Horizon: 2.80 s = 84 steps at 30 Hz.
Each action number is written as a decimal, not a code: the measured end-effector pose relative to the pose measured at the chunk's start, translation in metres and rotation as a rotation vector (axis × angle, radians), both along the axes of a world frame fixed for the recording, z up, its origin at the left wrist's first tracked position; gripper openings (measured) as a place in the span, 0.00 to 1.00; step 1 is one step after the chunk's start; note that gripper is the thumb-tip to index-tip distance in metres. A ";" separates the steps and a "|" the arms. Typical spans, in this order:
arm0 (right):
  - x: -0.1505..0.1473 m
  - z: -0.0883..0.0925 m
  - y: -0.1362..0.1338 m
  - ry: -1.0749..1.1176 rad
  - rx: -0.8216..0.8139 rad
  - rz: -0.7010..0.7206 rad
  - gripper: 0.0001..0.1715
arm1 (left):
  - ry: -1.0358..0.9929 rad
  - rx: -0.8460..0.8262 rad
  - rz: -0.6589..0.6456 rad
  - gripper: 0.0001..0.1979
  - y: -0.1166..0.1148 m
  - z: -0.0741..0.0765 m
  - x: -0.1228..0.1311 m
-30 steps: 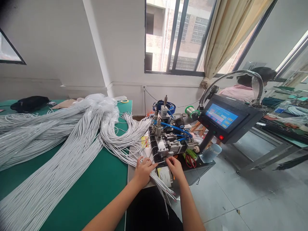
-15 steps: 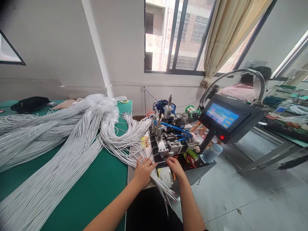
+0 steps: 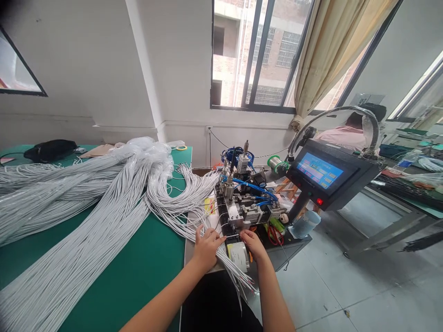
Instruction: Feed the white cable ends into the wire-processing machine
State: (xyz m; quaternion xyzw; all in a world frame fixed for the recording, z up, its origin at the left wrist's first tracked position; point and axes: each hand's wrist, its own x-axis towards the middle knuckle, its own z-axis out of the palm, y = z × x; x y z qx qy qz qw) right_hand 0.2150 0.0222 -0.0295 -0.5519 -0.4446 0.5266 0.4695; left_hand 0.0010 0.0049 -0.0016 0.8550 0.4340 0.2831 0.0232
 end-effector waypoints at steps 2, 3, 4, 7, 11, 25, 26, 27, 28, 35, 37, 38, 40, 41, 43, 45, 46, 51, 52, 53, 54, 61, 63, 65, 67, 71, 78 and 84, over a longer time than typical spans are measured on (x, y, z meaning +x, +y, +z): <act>-0.001 0.000 -0.002 -0.015 0.007 -0.015 0.24 | -0.009 -0.004 0.002 0.22 0.000 0.000 0.000; -0.002 0.000 -0.004 -0.026 0.014 -0.025 0.24 | -0.015 -0.006 0.003 0.22 0.000 0.001 0.000; -0.003 0.001 -0.005 -0.038 0.022 -0.035 0.25 | -0.023 -0.008 0.004 0.21 0.000 0.001 0.000; -0.004 0.004 -0.010 -0.090 0.049 -0.062 0.25 | -0.038 -0.007 0.003 0.21 0.000 0.001 0.000; -0.004 0.010 -0.014 -0.193 0.085 -0.104 0.25 | -0.034 -0.006 -0.004 0.21 0.000 0.002 -0.001; 0.007 0.023 -0.024 -0.448 0.209 -0.174 0.22 | -0.021 -0.071 0.050 0.22 0.000 0.006 -0.001; 0.007 0.025 -0.025 -0.454 0.215 -0.169 0.22 | -0.019 -0.075 0.049 0.22 0.000 0.006 -0.001; 0.006 0.027 -0.025 -0.458 0.218 -0.162 0.22 | -0.015 -0.078 0.048 0.22 0.000 0.006 -0.001; 0.006 0.028 -0.026 -0.460 0.219 -0.153 0.22 | -0.010 -0.080 0.047 0.22 0.000 0.006 -0.001; 0.003 0.031 -0.027 -0.461 0.216 -0.121 0.21 | -0.008 -0.080 0.042 0.22 0.000 0.006 -0.002; 0.002 0.030 -0.027 -0.450 0.216 -0.116 0.21 | -0.012 -0.083 0.039 0.22 -0.001 0.007 -0.002; 0.002 0.030 -0.027 -0.444 0.215 -0.112 0.21 | -0.014 -0.084 0.037 0.22 -0.001 0.007 -0.002; 0.001 0.029 -0.027 -0.438 0.213 -0.107 0.21 | -0.021 -0.084 0.033 0.22 -0.001 0.008 -0.002; 0.001 0.029 -0.026 -0.439 0.211 -0.109 0.21 | -0.025 -0.083 0.032 0.21 -0.001 0.008 -0.002; 0.001 0.029 -0.026 -0.445 0.209 -0.112 0.20 | -0.033 -0.080 0.030 0.21 -0.001 0.008 -0.002; 0.001 0.030 -0.026 -0.450 0.208 -0.114 0.20 | -0.040 -0.072 0.028 0.21 -0.001 0.007 -0.003; 0.000 0.031 -0.026 -0.453 0.209 -0.113 0.21 | -0.041 -0.068 0.025 0.21 0.000 0.007 -0.003; -0.003 0.033 -0.026 -0.461 0.229 -0.117 0.21 | -0.040 -0.053 0.011 0.21 0.001 0.004 -0.003; -0.003 0.033 -0.026 -0.461 0.232 -0.118 0.21 | -0.041 -0.050 0.010 0.20 0.001 0.004 -0.003; -0.004 0.033 -0.026 -0.460 0.233 -0.118 0.21 | -0.042 -0.047 0.009 0.20 0.001 0.004 -0.003; -0.004 0.033 -0.026 -0.461 0.232 -0.117 0.21 | -0.042 -0.044 0.007 0.20 0.001 0.003 -0.003; -0.007 0.035 -0.025 -0.516 0.218 -0.119 0.22 | -0.071 -0.010 -0.018 0.19 0.003 0.000 -0.003; -0.009 0.037 -0.026 -0.529 0.229 -0.130 0.22 | -0.094 0.008 -0.031 0.20 0.004 -0.001 -0.003; -0.011 0.041 -0.028 -0.533 0.248 -0.138 0.23 | -0.114 0.033 -0.053 0.20 0.004 -0.002 -0.003; -0.014 0.046 -0.031 -0.529 0.274 -0.141 0.22 | -0.132 0.063 -0.076 0.19 0.004 -0.002 -0.004; -0.021 0.058 -0.038 -0.547 0.345 -0.106 0.20 | -0.169 0.092 -0.113 0.17 0.003 0.000 -0.005; -0.034 0.076 -0.053 -0.600 0.439 0.113 0.13 | -0.266 0.098 -0.139 0.12 0.003 0.003 -0.007; -0.048 0.088 -0.064 -0.596 0.471 0.352 0.19 | -0.319 0.055 -0.157 0.14 0.004 0.000 -0.008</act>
